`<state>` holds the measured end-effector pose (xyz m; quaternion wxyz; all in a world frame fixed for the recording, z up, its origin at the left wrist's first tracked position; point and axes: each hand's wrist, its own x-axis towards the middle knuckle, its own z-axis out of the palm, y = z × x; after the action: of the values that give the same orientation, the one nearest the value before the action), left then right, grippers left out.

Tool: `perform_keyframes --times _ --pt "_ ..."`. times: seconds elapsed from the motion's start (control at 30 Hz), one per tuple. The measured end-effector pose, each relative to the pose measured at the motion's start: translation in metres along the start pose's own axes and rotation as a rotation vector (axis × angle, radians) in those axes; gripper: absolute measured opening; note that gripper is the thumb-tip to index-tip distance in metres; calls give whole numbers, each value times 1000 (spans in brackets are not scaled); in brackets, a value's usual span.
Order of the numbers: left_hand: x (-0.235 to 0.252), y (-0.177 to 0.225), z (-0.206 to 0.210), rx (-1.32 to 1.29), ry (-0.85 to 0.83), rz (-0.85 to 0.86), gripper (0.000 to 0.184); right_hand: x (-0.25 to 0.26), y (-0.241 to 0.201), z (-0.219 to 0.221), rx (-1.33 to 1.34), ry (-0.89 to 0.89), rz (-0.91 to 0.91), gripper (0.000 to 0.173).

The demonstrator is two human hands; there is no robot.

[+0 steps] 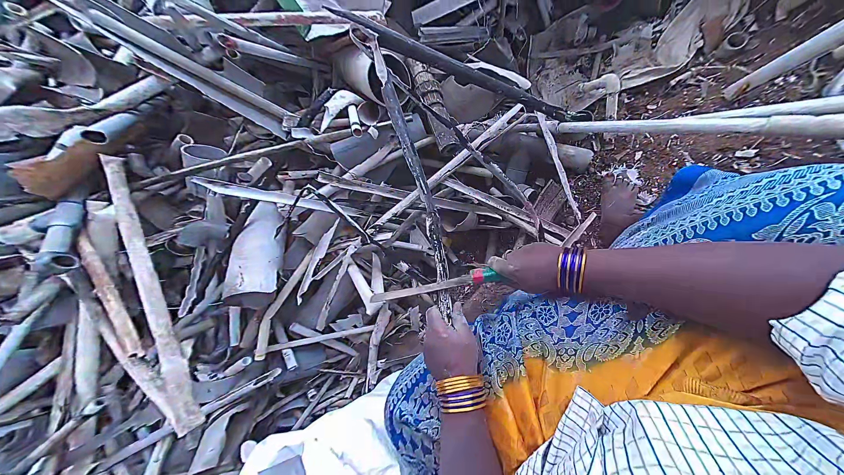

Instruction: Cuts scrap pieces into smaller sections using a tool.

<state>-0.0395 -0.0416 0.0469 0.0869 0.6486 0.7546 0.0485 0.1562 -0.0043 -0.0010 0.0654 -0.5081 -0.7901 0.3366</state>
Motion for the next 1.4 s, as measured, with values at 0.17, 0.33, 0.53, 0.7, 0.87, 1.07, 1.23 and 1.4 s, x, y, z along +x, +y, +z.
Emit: perform_keyframes --times 0.17,0.33,0.53,0.7,0.87,1.07,1.23,1.4 --pt "-6 -1 10 18 -15 33 38 16 35 -28 19 79 227 39" --pt "1 -6 7 2 13 18 37 12 8 -11 17 -40 93 40" --pt "-4 -7 11 27 -11 28 38 16 19 -17 89 12 185 40" --pt "-2 -7 10 35 -65 19 38 18 25 -11 15 3 175 35" --pt "-2 -3 8 59 -94 -15 40 15 10 -14 44 -40 183 38" --pt "-2 3 9 101 -212 -57 42 21 34 -22 14 -14 315 39" --pt "12 -8 1 -14 -308 -90 53 12 6 -9 -8 -171 111 39" --pt "18 -28 -18 -225 -253 -39 53 17 10 -27 18 -30 125 46"
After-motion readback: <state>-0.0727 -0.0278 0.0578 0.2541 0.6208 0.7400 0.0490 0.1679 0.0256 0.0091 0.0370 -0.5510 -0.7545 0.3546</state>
